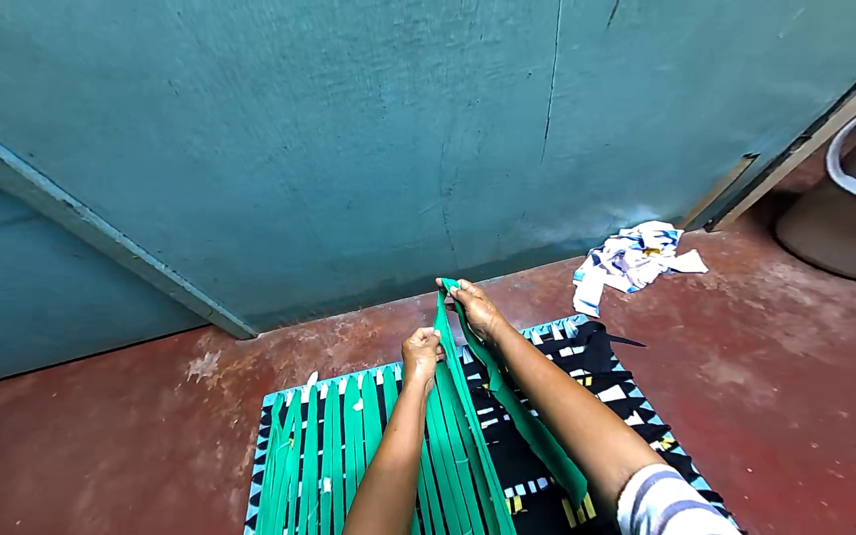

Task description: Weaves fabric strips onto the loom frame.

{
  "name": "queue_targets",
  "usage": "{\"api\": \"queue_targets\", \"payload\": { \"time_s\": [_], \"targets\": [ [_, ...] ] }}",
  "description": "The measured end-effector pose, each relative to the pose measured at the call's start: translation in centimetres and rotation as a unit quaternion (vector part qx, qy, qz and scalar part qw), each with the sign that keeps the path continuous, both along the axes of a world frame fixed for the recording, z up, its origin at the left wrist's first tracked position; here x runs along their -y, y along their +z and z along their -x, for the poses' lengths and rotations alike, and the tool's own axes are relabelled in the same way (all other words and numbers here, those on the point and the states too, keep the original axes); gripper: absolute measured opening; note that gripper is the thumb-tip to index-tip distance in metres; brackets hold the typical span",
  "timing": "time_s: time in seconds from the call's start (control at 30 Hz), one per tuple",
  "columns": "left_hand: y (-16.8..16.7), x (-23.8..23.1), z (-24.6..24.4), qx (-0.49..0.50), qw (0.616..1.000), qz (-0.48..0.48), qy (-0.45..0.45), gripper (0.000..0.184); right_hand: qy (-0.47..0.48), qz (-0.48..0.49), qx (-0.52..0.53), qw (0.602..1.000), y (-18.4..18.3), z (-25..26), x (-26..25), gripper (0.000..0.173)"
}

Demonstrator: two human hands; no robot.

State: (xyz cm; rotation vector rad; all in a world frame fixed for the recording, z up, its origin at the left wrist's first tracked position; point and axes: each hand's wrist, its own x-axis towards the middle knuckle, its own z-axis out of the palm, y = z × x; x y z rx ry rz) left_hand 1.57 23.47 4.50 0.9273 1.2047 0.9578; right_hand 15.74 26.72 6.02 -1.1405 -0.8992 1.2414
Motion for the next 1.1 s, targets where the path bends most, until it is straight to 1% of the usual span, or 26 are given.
{"api": "queue_targets", "payload": {
  "time_s": [0.1,0.23,0.3,0.33,0.43,0.47,0.53,0.6,0.77,0.83,0.9,0.97,1.03,1.1],
  "targets": [
    [0.7,0.5,-0.8,0.045,0.998,0.035,0.004,0.008,0.004,-0.002,-0.012,1.0,0.6,-0.1,0.0,0.03],
    [1.0,0.9,-1.8,0.077,0.996,0.033,0.025,0.01,0.014,-0.007,-0.006,1.0,1.5,-0.5,0.1,0.032],
    [0.6,1.0,-2.3,0.043,0.998,0.01,0.039,0.007,0.014,-0.002,-0.01,1.0,1.8,-0.7,0.3,0.031],
    [0.2,1.0,-2.4,0.019,0.999,-0.01,0.042,0.009,0.015,-0.002,-0.014,1.0,1.9,-0.7,0.3,0.03],
    [-0.6,1.3,-2.4,-0.053,0.994,-0.08,0.052,0.038,0.026,-0.01,-0.011,1.0,1.9,-0.8,0.5,0.031],
    [-0.6,1.4,-2.3,-0.072,0.989,-0.112,0.06,0.04,0.028,-0.013,-0.008,0.999,1.9,-0.9,0.5,0.031],
    [-0.5,1.6,-2.3,-0.101,0.977,-0.168,0.085,0.034,0.029,-0.016,-0.01,0.999,2.0,-1.1,0.6,0.031],
    [0.0,1.7,-2.2,-0.117,0.973,-0.18,0.086,0.025,0.028,-0.015,-0.016,0.999,2.2,-1.1,0.6,0.03],
    [1.4,1.1,-2.5,-0.128,0.982,-0.137,0.003,0.023,0.028,-0.016,-0.018,0.999,2.4,-0.9,0.9,0.03],
    [2.0,0.7,-2.9,-0.092,0.991,-0.1,0.006,0.023,0.03,-0.016,-0.016,0.999,2.6,-0.9,1.0,0.031],
    [2.6,0.3,-3.1,-0.034,0.998,-0.054,0.019,0.022,0.028,-0.015,-0.019,0.999,2.8,-0.9,1.2,0.029],
    [3.2,-0.2,-2.9,-0.005,1.0,-0.021,0.016,0.02,0.023,-0.015,-0.025,0.999,2.8,-1.0,1.3,0.029],
    [3.9,-0.7,-2.6,-0.009,1.0,-0.005,-0.011,0.022,0.015,-0.018,-0.032,0.999,2.5,-1.3,1.3,0.029],
    [4.4,-1.1,-2.3,-0.033,0.998,0.009,-0.053,0.025,0.008,-0.016,-0.04,0.999,2.4,-1.7,1.6,0.03]
  ]
}}
